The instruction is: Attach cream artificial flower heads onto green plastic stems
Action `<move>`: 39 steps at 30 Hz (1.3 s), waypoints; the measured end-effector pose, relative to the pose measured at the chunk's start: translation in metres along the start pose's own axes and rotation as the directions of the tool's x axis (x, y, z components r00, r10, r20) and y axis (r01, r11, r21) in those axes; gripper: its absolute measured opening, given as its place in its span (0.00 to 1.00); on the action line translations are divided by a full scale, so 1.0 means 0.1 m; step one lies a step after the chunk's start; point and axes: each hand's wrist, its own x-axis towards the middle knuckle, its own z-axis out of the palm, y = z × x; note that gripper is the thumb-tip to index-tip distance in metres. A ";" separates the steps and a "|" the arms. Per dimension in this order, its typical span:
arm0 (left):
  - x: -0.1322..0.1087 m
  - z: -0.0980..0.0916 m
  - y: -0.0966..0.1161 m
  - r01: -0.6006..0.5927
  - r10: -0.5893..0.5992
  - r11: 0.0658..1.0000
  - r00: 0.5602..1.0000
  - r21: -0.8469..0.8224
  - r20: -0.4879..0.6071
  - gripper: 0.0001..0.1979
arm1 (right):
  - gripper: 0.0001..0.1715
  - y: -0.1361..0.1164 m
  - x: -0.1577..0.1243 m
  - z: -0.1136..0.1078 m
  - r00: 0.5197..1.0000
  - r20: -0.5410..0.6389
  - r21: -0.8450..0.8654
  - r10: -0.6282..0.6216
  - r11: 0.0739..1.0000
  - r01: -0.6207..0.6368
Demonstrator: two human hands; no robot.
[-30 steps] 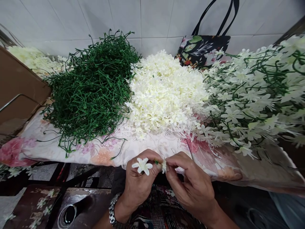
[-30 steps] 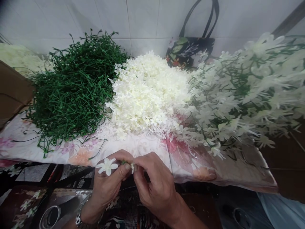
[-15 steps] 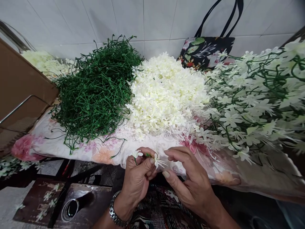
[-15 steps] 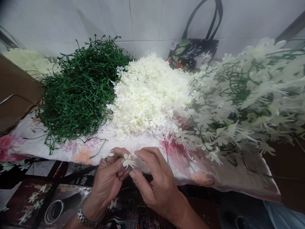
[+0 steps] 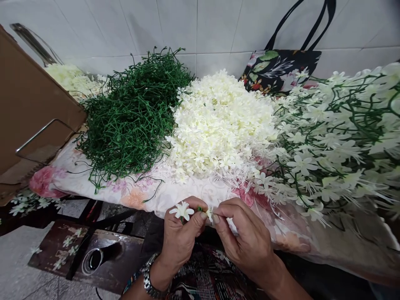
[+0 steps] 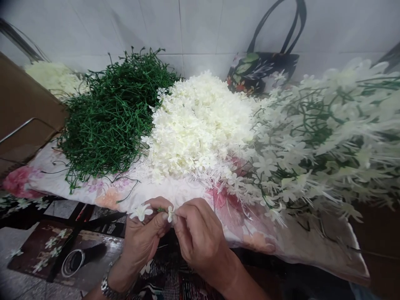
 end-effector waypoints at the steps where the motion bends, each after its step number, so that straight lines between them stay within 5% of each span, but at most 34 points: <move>1: -0.01 0.00 -0.01 -0.030 0.029 0.999 0.999 0.034 0.012 0.07 | 0.06 0.00 0.00 0.00 1.000 0.004 -0.002 0.000 1.000 0.000; 6: -0.03 0.01 -0.02 -0.127 0.124 0.980 0.992 0.154 0.029 0.07 | 0.06 0.01 0.01 -0.03 1.000 0.031 0.001 -0.005 1.000 0.005; 11: -0.04 0.03 0.02 -0.003 0.003 1.000 1.000 0.003 -0.014 0.09 | 0.04 -0.01 0.01 -0.11 0.995 0.095 0.076 0.033 0.996 -0.040; 14: -0.04 0.01 0.07 0.040 -0.041 0.999 0.998 -0.017 -0.046 0.11 | 0.18 -0.03 0.01 -0.12 0.990 0.136 0.043 0.037 0.998 -0.043; 20: -0.03 -0.10 0.12 -0.058 0.054 0.991 0.998 0.124 0.037 0.07 | 0.06 -0.07 0.00 -0.01 0.990 0.130 0.109 0.061 0.991 -0.075; 30: 0.02 -0.27 0.13 -0.186 0.156 0.958 0.976 0.216 0.149 0.04 | 0.06 -0.09 0.02 0.11 0.987 0.103 0.131 0.124 0.982 -0.137; 39: 0.06 -0.29 0.30 -0.474 0.363 0.783 0.874 0.402 0.324 0.07 | 0.06 -0.16 0.20 -0.10 0.980 0.186 0.138 0.072 0.985 -0.099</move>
